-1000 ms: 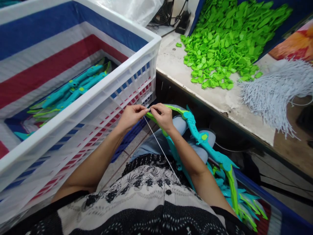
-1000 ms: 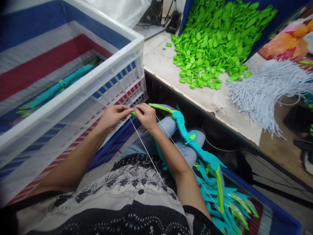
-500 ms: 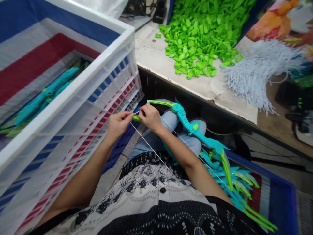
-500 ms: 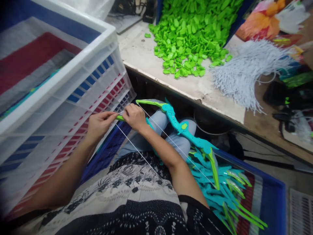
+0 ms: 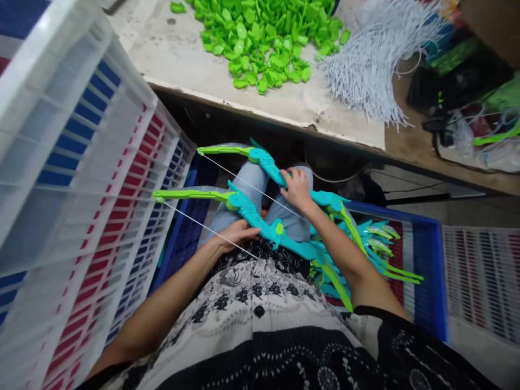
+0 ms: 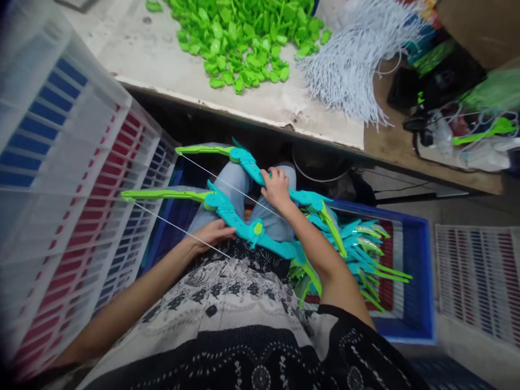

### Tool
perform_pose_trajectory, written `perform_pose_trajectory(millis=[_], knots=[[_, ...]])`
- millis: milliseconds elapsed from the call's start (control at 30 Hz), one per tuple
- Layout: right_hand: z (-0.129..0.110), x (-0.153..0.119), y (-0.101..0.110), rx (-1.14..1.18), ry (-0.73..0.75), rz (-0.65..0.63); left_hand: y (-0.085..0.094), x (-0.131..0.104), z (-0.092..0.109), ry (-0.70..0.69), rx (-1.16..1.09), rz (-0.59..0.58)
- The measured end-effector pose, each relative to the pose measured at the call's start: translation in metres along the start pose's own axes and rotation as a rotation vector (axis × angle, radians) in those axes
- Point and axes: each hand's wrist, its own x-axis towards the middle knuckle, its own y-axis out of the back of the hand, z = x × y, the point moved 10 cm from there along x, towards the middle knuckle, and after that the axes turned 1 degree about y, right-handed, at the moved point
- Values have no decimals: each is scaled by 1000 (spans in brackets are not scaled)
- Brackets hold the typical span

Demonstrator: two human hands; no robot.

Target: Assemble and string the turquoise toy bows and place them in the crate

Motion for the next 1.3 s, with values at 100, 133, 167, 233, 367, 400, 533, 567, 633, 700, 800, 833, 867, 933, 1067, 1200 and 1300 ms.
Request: perform_pose_trajectory(millis=[100,133,167,233,367,400,533,567,633,700,800,833,867,933,1067,1200,1300], knots=[[-3,3,5,247,33,-31,-20,27,8,-34,-61,-48],[-4,1,7,362,58,-64,-21,33,11,-65,-85,-17],[-4,-1,10,478,77,-102,-22,37,15,-109,-118,26],[-3,-9,15,675,88,-167,-26,42,28,-235,-230,108],[1,-14,37,811,71,-78,-58,55,69,-483,-411,153],[2,-13,46,798,65,-14,-66,57,82,-537,-421,175],[1,-5,106,645,73,275,-100,50,153,-758,-393,222],[-3,-4,126,601,90,346,-109,44,173,-809,-380,202],[-12,-2,165,545,134,472,-125,28,210,-891,-348,168],[-22,1,195,561,185,541,-133,9,237,-931,-317,175],[-43,11,201,724,308,381,-122,-9,242,-867,-336,275],[-51,15,190,797,338,256,-110,-12,233,-816,-369,334],[-59,17,174,870,347,123,-97,-15,219,-756,-409,398],[-70,17,133,1011,301,-124,-67,-21,182,-625,-496,528],[-88,3,37,1157,92,-562,-25,-31,105,-395,-605,643],[-99,-20,-38,1101,-34,-1053,-1,-32,51,-185,-525,624],[-67,-1,-56,1024,-145,-1037,28,-42,43,-235,-251,682]])
